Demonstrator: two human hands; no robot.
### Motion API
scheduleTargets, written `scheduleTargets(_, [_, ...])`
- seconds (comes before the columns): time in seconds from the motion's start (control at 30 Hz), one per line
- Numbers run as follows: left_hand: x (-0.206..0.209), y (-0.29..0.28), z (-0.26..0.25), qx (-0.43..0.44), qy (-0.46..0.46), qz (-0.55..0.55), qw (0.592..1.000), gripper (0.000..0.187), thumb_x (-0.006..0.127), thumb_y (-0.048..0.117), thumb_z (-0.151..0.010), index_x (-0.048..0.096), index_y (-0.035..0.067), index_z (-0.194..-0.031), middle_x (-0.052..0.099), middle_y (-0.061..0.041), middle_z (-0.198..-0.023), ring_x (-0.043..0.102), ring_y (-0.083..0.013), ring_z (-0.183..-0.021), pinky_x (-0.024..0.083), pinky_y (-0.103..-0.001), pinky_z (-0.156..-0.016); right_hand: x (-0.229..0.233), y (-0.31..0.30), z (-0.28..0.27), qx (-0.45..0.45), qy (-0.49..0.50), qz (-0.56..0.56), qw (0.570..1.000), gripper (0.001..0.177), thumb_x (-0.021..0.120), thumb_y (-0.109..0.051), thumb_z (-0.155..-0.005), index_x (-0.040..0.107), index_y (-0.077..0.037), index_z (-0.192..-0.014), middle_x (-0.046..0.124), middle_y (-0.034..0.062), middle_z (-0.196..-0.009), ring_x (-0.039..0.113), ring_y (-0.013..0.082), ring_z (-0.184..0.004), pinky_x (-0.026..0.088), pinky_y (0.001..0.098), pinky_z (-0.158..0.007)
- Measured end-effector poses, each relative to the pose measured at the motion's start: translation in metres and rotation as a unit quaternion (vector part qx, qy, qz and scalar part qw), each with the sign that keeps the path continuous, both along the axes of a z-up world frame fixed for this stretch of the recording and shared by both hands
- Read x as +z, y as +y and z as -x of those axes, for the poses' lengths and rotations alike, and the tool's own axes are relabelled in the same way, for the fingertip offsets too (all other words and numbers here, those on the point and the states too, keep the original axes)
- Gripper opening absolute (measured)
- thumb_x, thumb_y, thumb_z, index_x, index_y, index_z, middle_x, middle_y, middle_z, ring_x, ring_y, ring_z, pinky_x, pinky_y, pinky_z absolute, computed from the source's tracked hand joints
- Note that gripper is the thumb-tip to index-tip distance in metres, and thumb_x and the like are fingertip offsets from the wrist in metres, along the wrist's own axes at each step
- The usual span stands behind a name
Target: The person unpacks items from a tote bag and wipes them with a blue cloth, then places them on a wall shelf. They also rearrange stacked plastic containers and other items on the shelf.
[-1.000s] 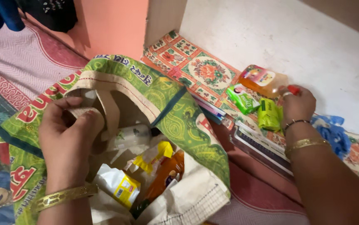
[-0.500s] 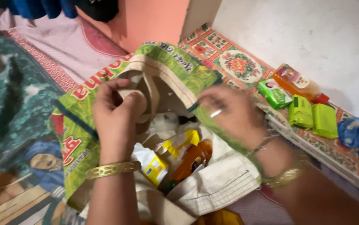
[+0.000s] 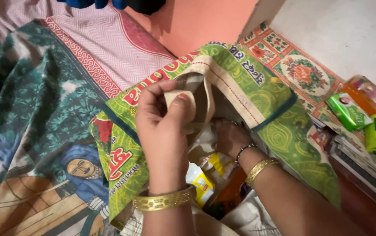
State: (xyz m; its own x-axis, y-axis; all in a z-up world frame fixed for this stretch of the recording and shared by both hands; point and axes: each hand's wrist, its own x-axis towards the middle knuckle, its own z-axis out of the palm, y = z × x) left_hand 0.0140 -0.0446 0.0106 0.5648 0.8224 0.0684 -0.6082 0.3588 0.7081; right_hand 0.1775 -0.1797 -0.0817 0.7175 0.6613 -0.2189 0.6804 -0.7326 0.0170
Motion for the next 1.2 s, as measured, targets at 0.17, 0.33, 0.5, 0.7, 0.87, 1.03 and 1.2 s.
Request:
scheduleTargets(0.17, [-0.011,0.005,-0.011,0.006,-0.009,-0.040,0.999,0.022,0.063,-0.001,-0.090,0.063,0.001,-0.111,0.067,-0.003,-0.100,0.062,-0.0083,-0.085,0.053,-0.023,-0.078,0.048,0.017,0.019,0.042,0.004,0.109,0.993,0.047,0.080,-0.037,-0.074,0.069,-0.013,-0.113,0.071,0.0138,-0.112,0.068,0.0343,-0.108,0.054,0.0460,-0.094])
scheduleTargets(0.33, [-0.015,-0.005,-0.016,-0.003,0.039,-0.058,0.998,0.025,0.064,0.000,-0.085,0.064,0.003,-0.110,0.062,0.000,-0.094,0.056,-0.0074,-0.078,0.050,-0.024,-0.069,0.124,0.010,0.069,0.200,-0.091,0.224,0.950,0.024,0.074,-0.026,-0.073,0.077,-0.011,-0.093,0.074,0.0114,-0.099,0.071,0.0301,-0.096,0.057,0.0431,-0.084])
scheduleTargets(0.5, [-0.015,-0.032,-0.013,-0.018,0.115,-0.145,0.983,0.024,0.067,0.003,-0.085,0.064,0.004,-0.109,0.059,0.003,-0.090,0.052,-0.0060,-0.076,0.047,-0.023,-0.066,0.206,-0.056,0.108,0.239,-0.105,0.115,0.959,0.049,0.076,-0.020,-0.063,0.071,-0.012,-0.111,0.072,0.0104,-0.090,0.071,0.0305,-0.085,0.055,0.0443,-0.076])
scheduleTargets(0.7, [-0.004,-0.056,-0.010,-0.080,0.213,-0.092,0.969,0.023,0.065,0.006,-0.083,0.062,0.007,-0.105,0.056,0.003,-0.079,0.053,-0.0080,-0.063,0.046,-0.029,-0.049,0.317,-0.139,0.083,0.004,-0.142,0.160,0.977,0.057,0.079,-0.034,-0.077,0.063,-0.036,-0.132,0.075,-0.0042,-0.110,0.075,0.0173,-0.092,0.059,0.0366,-0.084])
scheduleTargets(0.87, [-0.008,-0.066,-0.024,-0.025,0.206,-0.213,0.955,0.021,0.069,0.003,-0.087,0.064,0.004,-0.108,0.059,0.001,-0.081,0.054,-0.0077,-0.067,0.046,-0.025,-0.057,0.337,-0.155,0.042,-0.112,-0.195,0.165,0.960,0.073,0.089,-0.038,-0.074,0.059,-0.033,-0.140,0.074,0.0021,-0.112,0.070,0.0229,-0.103,0.057,0.0407,-0.086])
scheduleTargets(1.03, [-0.014,-0.050,-0.027,-0.017,0.179,-0.212,0.961,0.023,0.068,-0.001,-0.089,0.064,0.003,-0.111,0.057,-0.001,-0.082,0.050,-0.0081,-0.067,0.043,-0.024,-0.057,0.320,-0.175,-0.046,-0.146,-0.031,0.167,0.975,0.075,0.088,-0.027,-0.074,0.057,-0.023,-0.142,0.076,0.0082,-0.110,0.074,0.0253,-0.104,0.057,0.0410,-0.095])
scheduleTargets(1.2, [-0.014,-0.028,-0.031,-0.053,0.034,-0.026,0.998,0.024,0.062,-0.006,-0.088,0.060,0.004,-0.109,0.062,0.001,-0.083,0.051,-0.0051,-0.064,0.040,-0.020,-0.055,0.350,-0.226,-0.142,-0.203,0.104,0.058,0.972,0.089,0.102,-0.010,-0.061,0.060,-0.010,-0.140,0.074,0.0133,-0.112,0.075,0.0277,-0.104,0.054,0.0439,-0.099])
